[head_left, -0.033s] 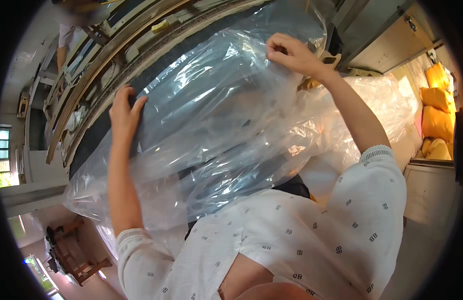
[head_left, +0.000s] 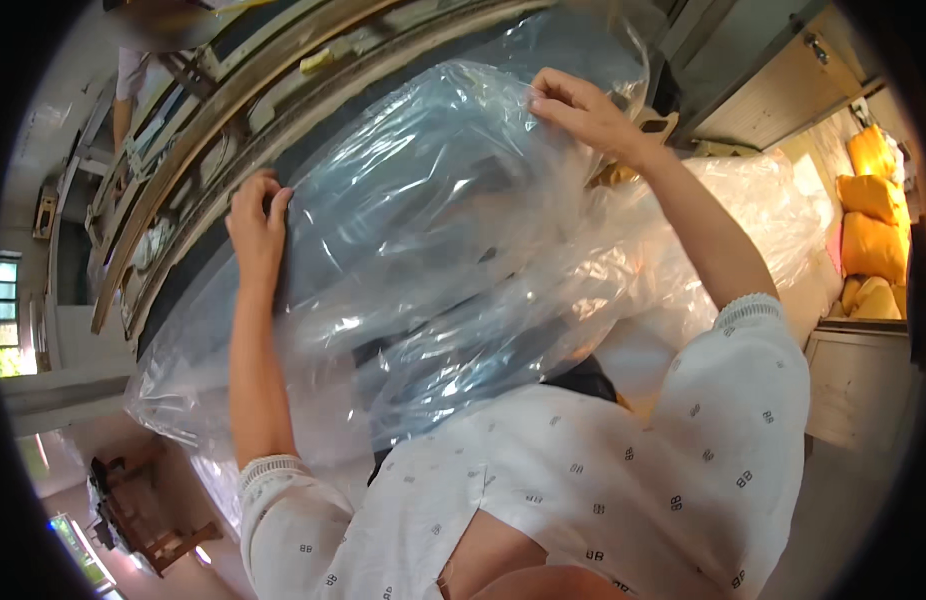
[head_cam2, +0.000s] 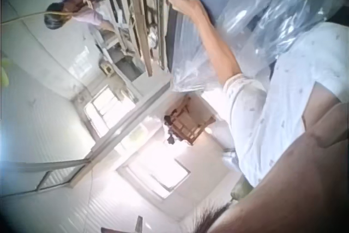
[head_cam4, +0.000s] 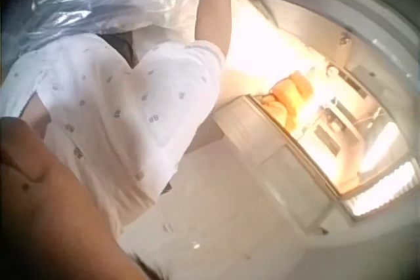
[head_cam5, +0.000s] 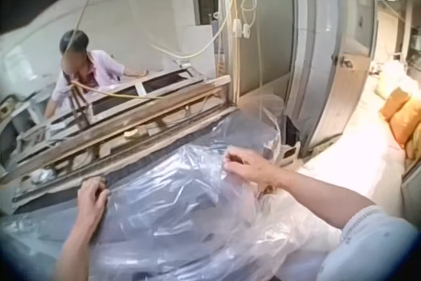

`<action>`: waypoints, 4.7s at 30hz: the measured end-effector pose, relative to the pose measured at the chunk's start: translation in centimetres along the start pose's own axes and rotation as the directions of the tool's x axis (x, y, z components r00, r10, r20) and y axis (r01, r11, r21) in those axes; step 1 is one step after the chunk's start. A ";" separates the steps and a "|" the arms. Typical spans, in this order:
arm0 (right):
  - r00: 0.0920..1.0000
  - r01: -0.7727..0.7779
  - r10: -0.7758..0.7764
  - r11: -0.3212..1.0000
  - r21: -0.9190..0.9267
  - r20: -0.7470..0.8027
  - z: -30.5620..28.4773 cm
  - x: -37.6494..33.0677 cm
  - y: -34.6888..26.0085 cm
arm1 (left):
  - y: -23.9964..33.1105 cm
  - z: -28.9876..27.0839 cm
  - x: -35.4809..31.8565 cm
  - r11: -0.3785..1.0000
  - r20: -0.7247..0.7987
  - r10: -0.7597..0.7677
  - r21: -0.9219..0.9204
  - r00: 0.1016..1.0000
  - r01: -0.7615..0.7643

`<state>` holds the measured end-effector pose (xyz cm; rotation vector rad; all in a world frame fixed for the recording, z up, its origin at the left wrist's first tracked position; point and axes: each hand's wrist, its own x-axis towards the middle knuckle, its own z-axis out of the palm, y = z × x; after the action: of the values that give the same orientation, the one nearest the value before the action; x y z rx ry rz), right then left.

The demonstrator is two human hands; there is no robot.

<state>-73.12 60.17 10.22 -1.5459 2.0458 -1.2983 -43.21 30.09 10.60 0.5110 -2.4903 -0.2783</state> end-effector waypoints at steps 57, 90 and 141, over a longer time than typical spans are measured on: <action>0.983 -0.173 0.176 0.983 -0.059 0.059 -1.4 13.6 6.0 | -1.7 -13.4 -26.6 0.577 -0.300 -0.811 -0.277 0.501 0.768; 0.674 -0.251 0.008 0.943 -0.219 -0.738 5.4 19.2 8.2 | -25.5 -9.7 -7.9 0.548 -0.349 -0.837 -0.517 0.422 0.658; 0.869 0.413 -0.494 0.749 -0.519 -0.022 14.9 7.9 -15.0 | -22.7 -11.1 -42.1 0.497 -0.039 -0.859 -0.299 0.510 0.815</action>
<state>-56.89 45.51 15.72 -2.3727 2.3241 -1.1014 1.99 26.21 -8.20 1.5687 -1.7736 -0.8628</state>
